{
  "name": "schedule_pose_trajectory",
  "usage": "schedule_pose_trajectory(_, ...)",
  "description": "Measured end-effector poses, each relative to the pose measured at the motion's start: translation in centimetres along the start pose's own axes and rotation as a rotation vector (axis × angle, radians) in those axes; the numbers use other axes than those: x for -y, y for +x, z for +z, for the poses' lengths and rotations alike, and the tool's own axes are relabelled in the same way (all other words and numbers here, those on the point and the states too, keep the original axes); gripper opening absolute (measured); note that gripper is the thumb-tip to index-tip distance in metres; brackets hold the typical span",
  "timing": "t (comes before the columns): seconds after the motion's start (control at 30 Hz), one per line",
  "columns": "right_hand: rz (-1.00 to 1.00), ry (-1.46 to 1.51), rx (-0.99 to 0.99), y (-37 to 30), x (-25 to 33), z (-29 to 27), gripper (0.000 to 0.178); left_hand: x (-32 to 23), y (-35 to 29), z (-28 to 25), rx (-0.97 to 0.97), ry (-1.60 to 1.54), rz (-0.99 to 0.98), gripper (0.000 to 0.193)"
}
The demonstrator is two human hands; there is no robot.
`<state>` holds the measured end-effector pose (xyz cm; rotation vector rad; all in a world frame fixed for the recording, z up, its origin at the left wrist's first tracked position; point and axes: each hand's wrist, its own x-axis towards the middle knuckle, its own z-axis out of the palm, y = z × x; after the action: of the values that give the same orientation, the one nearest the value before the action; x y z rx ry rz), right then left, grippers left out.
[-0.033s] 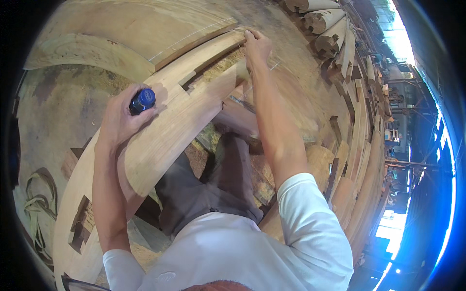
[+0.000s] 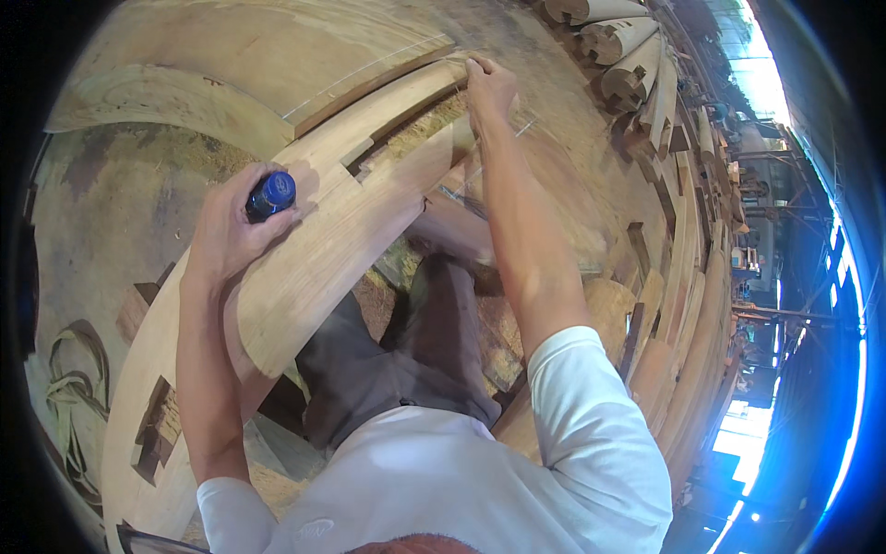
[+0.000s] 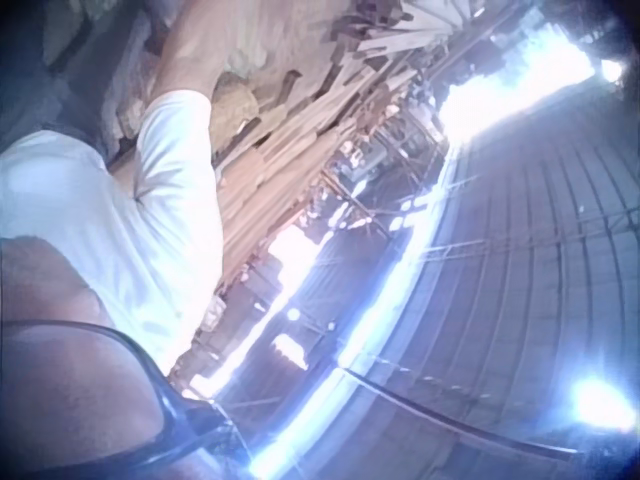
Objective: The person applies a dark liquid finish to a curved wooden piece using a small brush. They repeatedly dip the brush into a small bottle and carefully coat the surface, including edges and recessed areas, in a woodworking shop.
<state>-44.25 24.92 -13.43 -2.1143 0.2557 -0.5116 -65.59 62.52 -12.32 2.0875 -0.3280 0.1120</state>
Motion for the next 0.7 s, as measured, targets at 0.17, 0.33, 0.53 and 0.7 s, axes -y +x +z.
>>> schedule_pose_trajectory(0.17,-0.157,-0.231,-0.02,4.1,-3.3,2.4,0.028,0.4,0.7,-0.1,-0.015,-0.009,-0.04,0.051)
schedule_pose_trajectory(0.33,-0.451,-0.392,-0.038,5.9,-5.4,3.2,0.028,0.2,1.0,-0.2,-0.007,-0.005,-0.069,0.05)
schedule_pose_trajectory(0.53,-0.118,-0.124,0.059,3.7,-2.6,2.6,0.029,0.0,1.2,-0.2,-0.02,0.039,-0.039,0.054)
schedule_pose_trajectory(0.7,0.004,0.199,0.054,4.4,-3.8,-3.8,0.027,-0.4,1.2,1.1,-0.01,0.04,-0.072,0.049)
